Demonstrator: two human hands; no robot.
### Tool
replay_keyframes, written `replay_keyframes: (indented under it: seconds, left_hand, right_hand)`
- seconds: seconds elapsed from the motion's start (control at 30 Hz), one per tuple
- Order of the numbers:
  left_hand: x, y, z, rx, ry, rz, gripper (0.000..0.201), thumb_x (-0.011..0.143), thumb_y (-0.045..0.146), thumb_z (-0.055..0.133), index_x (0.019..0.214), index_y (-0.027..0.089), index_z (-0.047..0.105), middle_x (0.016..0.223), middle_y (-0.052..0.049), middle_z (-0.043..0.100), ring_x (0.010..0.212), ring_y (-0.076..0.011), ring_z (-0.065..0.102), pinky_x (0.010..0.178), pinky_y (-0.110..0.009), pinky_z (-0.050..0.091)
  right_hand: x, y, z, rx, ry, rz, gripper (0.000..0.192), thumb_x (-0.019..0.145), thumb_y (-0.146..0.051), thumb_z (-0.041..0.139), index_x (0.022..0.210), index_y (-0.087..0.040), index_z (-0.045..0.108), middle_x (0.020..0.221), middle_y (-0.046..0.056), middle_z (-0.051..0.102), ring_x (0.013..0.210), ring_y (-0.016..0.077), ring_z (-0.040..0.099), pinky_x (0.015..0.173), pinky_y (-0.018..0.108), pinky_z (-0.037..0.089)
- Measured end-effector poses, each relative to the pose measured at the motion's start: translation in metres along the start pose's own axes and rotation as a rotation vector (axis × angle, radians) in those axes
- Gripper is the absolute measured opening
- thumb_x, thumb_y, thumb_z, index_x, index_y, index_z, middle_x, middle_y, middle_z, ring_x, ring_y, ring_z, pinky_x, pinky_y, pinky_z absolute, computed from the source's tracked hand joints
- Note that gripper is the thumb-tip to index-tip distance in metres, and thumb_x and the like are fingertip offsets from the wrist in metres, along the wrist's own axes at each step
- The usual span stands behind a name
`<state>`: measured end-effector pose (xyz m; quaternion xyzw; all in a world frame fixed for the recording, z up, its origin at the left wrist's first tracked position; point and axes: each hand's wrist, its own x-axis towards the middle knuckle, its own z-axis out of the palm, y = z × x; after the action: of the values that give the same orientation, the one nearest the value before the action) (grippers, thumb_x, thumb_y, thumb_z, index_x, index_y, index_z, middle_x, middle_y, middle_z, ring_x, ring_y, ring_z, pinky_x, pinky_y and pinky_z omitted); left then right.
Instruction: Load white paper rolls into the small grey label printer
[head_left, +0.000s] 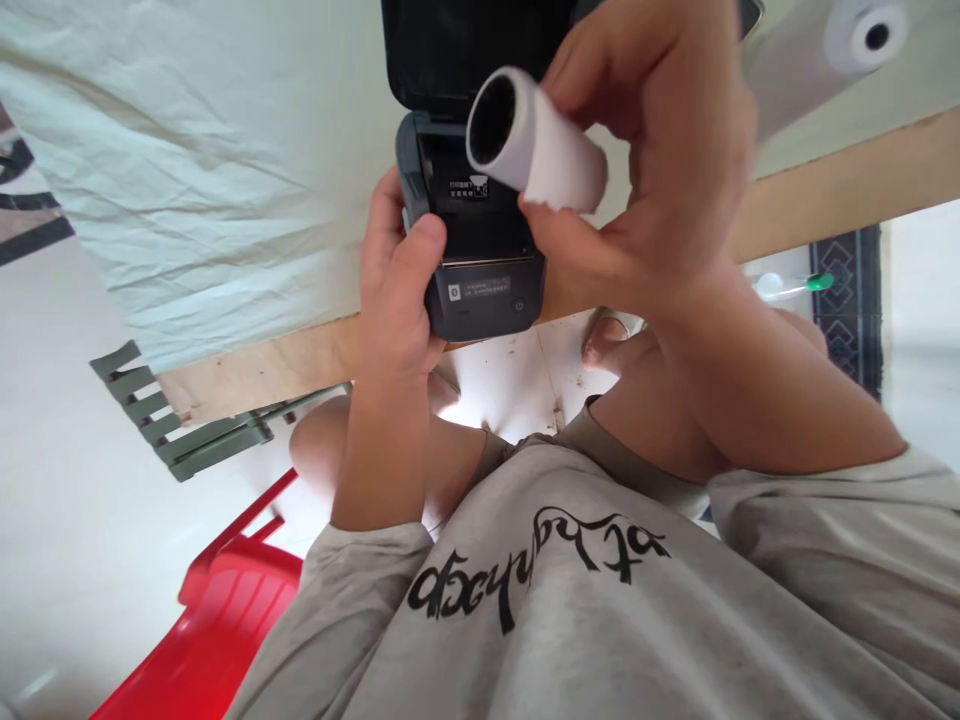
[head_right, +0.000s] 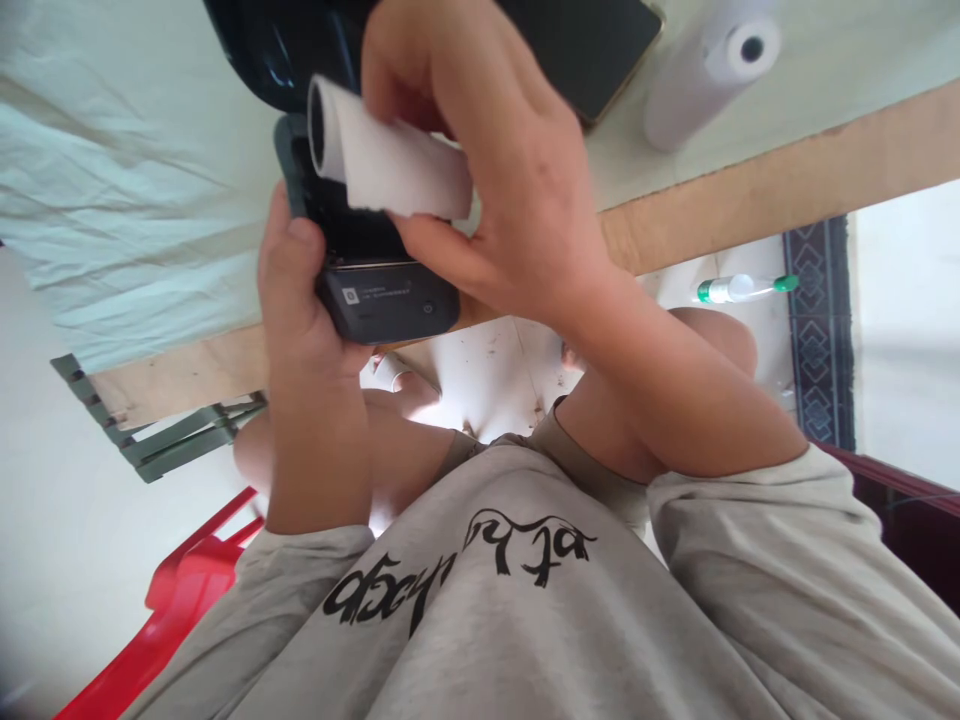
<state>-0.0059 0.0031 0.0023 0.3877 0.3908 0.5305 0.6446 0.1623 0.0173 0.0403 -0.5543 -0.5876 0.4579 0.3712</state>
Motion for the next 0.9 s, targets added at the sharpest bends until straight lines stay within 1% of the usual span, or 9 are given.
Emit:
replay_keyframes:
  seconds: [0.1,0.13,0.17,0.3,0.4,0.5,0.63,0.8,0.9]
  left_hand:
    - [-0.001,0.000,0.001,0.034,-0.006,0.032,0.014,0.078,0.038,0.056,0.091,0.034,0.058,0.096,0.002,0.062,0.104,-0.0223,0.056,0.087,-0.037,0.045]
    - [-0.001,0.000,0.002,0.032,-0.008,0.041,0.013,0.078,0.037,0.056,0.091,0.034,0.059,0.096,0.001,0.061,0.103,-0.0221,0.056,0.087,-0.036,0.045]
    - [-0.001,0.000,0.002,0.026,-0.013,0.057,0.014,0.079,0.036,0.056,0.092,0.032,0.059,0.095,0.000,0.061,0.102,-0.0219,0.056,0.086,-0.036,0.045]
    - [-0.002,-0.002,0.001,0.012,-0.025,0.083,0.022,0.080,0.036,0.054,0.099,0.026,0.057,0.096,-0.001,0.060,0.100,-0.0219,0.055,0.087,-0.035,0.044]
    - [-0.003,-0.001,0.002,0.026,-0.010,0.050,0.023,0.079,0.038,0.054,0.100,0.030,0.055,0.101,0.000,0.060,0.105,-0.0238,0.054,0.085,-0.037,0.045]
    - [-0.004,0.001,0.003,0.025,-0.024,0.034,0.019,0.078,0.038,0.056,0.097,0.033,0.057,0.101,0.000,0.060,0.107,-0.0254,0.054,0.082,-0.038,0.046]
    - [-0.004,0.002,0.002,-0.005,-0.049,0.056,0.018,0.079,0.036,0.055,0.096,0.031,0.057,0.096,-0.001,0.060,0.109,-0.0259,0.054,0.085,-0.040,0.045]
    - [-0.003,-0.003,-0.001,-0.024,-0.112,0.096,0.036,0.075,0.050,0.059,0.101,0.025,0.056,0.097,-0.004,0.059,0.106,-0.0266,0.053,0.086,-0.041,0.044]
    - [-0.002,-0.005,-0.003,-0.019,-0.111,0.083,0.046,0.069,0.055,0.064,0.104,0.027,0.055,0.094,-0.004,0.058,0.100,-0.0269,0.054,0.080,-0.040,0.044]
  right_hand:
    - [0.002,0.002,0.004,-0.398,0.060,-0.491,0.019,0.071,-0.024,0.048,0.090,-0.021,0.048,0.102,-0.001,0.050,0.103,0.0117,0.049,0.095,0.030,0.046]
    - [0.002,0.002,0.005,-0.505,0.081,-0.609,0.016,0.072,-0.022,0.045,0.089,-0.020,0.046,0.098,0.000,0.052,0.100,0.0109,0.051,0.089,0.028,0.047]
    - [0.003,0.003,0.006,-0.571,0.095,-0.676,0.015,0.074,-0.021,0.043,0.088,-0.020,0.045,0.096,0.000,0.053,0.099,0.0101,0.052,0.086,0.027,0.048]
    - [0.005,0.004,0.010,-0.603,0.085,-0.678,0.013,0.076,-0.019,0.040,0.088,-0.020,0.045,0.099,-0.002,0.055,0.100,0.0080,0.053,0.091,0.026,0.048]
    - [0.006,0.006,0.009,-0.622,0.064,-0.661,0.019,0.072,-0.014,0.039,0.089,-0.021,0.045,0.099,-0.003,0.054,0.102,0.0077,0.052,0.092,0.026,0.048]
    - [0.007,0.007,0.007,-0.640,0.070,-0.662,0.018,0.073,-0.015,0.041,0.089,-0.021,0.046,0.098,-0.003,0.054,0.101,0.0083,0.053,0.087,0.026,0.048]
    - [0.005,0.008,0.006,-0.672,0.018,-0.647,0.016,0.077,-0.018,0.039,0.087,-0.023,0.051,0.106,-0.005,0.054,0.101,0.0073,0.052,0.088,0.027,0.047]
    - [-0.002,0.007,0.005,-0.725,0.016,-0.722,0.015,0.078,-0.025,0.041,0.084,-0.023,0.054,0.095,-0.002,0.056,0.090,0.0096,0.051,0.082,0.031,0.043]
    - [-0.008,0.008,0.003,-0.689,-0.097,-0.782,0.016,0.079,-0.032,0.042,0.083,-0.023,0.054,0.090,-0.002,0.057,0.087,0.0112,0.051,0.078,0.033,0.042]
